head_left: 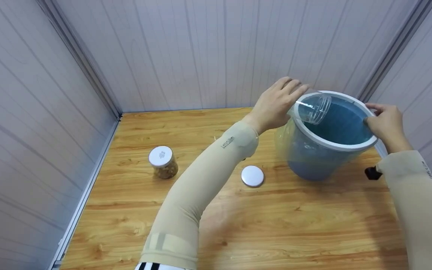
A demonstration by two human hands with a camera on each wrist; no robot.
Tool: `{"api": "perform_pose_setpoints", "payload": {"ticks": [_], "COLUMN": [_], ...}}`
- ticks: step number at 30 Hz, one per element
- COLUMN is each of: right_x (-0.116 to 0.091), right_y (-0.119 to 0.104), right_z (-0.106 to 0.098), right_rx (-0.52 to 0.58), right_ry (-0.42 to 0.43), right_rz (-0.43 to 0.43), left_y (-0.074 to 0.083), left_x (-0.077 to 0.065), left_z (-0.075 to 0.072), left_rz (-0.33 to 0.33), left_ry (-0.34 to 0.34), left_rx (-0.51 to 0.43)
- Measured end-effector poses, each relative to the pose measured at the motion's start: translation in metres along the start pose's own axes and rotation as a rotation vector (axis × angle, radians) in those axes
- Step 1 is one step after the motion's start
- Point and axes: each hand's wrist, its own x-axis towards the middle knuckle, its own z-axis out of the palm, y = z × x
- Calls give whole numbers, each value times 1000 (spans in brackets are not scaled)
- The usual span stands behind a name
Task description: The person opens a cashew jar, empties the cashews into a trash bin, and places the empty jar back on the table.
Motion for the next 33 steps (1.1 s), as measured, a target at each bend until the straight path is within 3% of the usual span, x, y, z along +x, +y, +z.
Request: {"api": "perform_pose_setpoints", "payload": {"ticks": [8,19,33], "right_x": [1,2,1], "right_y": [1,-1,-1], "right_z": [0,1,0], "right_rx": [3,-27,-13], "right_ry": [-5,26,7], "right_rz": [8,-45,-20], "left_y": [0,-2,-3], "left_x": [-5,-16,-30], "left_z": [3,7,11], "left_rz": [-37,-38,-83], "left_ry": [35,66,94], "left_rx": [-112,-169,-263]}}
